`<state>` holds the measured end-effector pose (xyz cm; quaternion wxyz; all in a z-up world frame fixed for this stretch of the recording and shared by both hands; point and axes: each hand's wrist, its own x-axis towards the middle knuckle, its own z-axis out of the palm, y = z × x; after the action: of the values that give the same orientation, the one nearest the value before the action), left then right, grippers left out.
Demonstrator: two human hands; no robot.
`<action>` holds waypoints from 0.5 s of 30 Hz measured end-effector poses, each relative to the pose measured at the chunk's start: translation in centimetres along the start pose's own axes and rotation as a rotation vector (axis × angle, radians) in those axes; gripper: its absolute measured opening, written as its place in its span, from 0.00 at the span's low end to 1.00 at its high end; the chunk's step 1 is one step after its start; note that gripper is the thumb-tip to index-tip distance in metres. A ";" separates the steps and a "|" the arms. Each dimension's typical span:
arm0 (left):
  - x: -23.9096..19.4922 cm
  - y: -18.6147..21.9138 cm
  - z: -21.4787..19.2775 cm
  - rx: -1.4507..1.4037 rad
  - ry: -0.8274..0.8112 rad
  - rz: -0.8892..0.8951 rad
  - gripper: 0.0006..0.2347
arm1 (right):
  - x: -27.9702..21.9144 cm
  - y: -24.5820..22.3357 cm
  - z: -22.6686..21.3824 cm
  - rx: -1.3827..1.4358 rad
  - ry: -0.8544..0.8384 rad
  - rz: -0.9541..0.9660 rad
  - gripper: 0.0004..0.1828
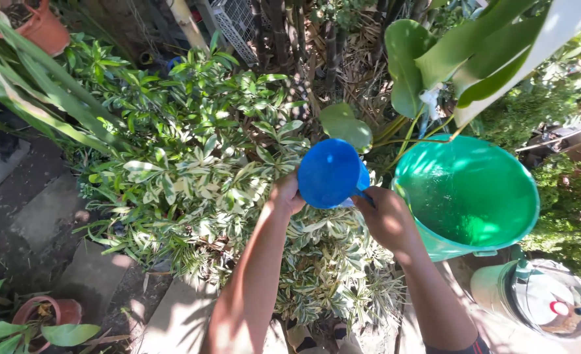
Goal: Watering various potted and garden plants using a small blue scoop and a green bucket of water.
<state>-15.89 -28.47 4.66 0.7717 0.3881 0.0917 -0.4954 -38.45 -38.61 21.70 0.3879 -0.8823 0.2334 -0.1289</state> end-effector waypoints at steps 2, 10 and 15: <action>1.1 -1.5 0.1 0.029 -0.009 0.017 0.21 | -0.6 0.3 -0.8 0.012 0.023 0.025 0.13; 6.7 -6.7 0.7 -0.029 -0.143 0.050 0.15 | -2.4 2.2 -4.4 -0.075 0.074 0.170 0.14; 2.2 -6.6 6.5 0.027 -0.029 -0.064 0.13 | -3.4 4.2 -6.1 -0.039 0.150 -0.020 0.15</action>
<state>-21.87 -35.86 4.54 0.7514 0.3883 0.0862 -0.5264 -45.17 -43.15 22.46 0.3506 -0.8799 0.2556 -0.1938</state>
